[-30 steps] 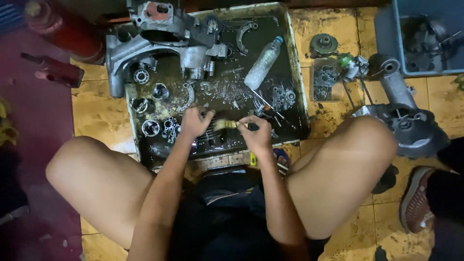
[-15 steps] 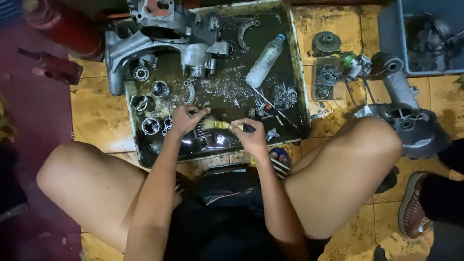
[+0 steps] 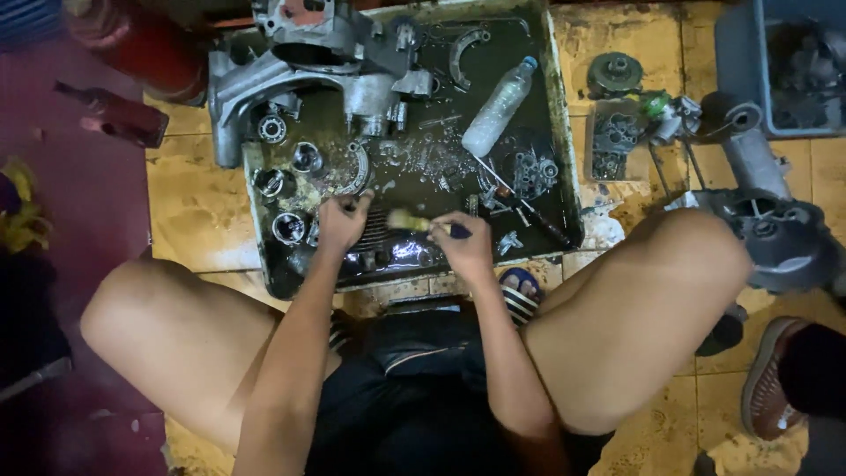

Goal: The person scrubs a metal engine cylinder with a brush in a tray of liquid. They hold the cylinder with one hand and scrub with the other, repeatedly dipping the brush into the liquid.

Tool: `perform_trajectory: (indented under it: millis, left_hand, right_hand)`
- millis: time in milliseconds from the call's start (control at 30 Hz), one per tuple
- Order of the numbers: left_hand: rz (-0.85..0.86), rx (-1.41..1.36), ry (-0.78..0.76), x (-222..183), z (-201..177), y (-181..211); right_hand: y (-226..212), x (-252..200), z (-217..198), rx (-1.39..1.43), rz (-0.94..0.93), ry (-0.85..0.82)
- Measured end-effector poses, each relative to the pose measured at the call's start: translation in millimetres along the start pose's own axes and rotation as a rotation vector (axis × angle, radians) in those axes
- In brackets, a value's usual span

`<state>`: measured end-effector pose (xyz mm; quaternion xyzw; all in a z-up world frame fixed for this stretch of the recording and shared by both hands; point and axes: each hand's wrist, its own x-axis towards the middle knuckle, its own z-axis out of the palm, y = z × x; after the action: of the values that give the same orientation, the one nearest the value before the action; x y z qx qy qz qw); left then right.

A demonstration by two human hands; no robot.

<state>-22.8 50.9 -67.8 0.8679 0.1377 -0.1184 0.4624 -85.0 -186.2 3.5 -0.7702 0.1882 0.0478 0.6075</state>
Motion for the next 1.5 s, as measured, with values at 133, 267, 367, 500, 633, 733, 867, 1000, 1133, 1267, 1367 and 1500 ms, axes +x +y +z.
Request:
perform_trajectory:
  millis: [133, 267, 367, 500, 633, 733, 867, 1000, 1133, 1267, 1367, 1500]
  left_hand:
    - [-0.133, 0.086, 0.009, 8, 9, -12]
    - [-0.215, 0.049, 0.028, 6, 14, -16]
    - [-0.299, 0.023, 0.014, 11, 19, -31]
    - [-0.286, 0.041, 0.056, 27, 45, -68]
    - [-0.205, -0.032, 0.119, 22, 44, -54]
    - [-0.374, -0.073, -0.001, 31, 44, -46]
    - [-0.289, 0.007, 0.021, 45, 56, -76]
    - [-0.309, 0.047, 0.001, 20, 30, -21]
    - [-0.292, -0.089, 0.008, 45, 50, -63]
    - [-0.283, -0.016, -0.128, 36, 35, -52]
    - [-0.244, 0.062, -0.201, 18, 19, -38]
    - [-0.212, 0.162, -0.284, 14, 13, -40]
  right_hand:
    - [-28, -4, -7, 0.071, -0.001, -0.012]
    - [-7, 0, -4, -0.071, -0.038, -0.057]
    - [-9, 2, -4, -0.122, -0.036, 0.022]
    - [-11, -1, 0, 0.017, -0.057, -0.099]
    - [-20, -7, -2, 0.11, -0.029, -0.111]
    - [-7, -1, 5, 0.105, -0.052, -0.11]
    - [-4, 0, 8, -0.094, -0.069, 0.041]
    - [-21, -9, 20, -0.021, -0.069, -0.075]
    - [12, 3, 14, -0.111, -0.14, 0.003]
    - [0, 0, 15, -0.075, -0.138, -0.001]
    - [25, 7, 7, -0.124, -0.156, 0.018]
    - [19, 2, 13, -0.055, -0.193, 0.06]
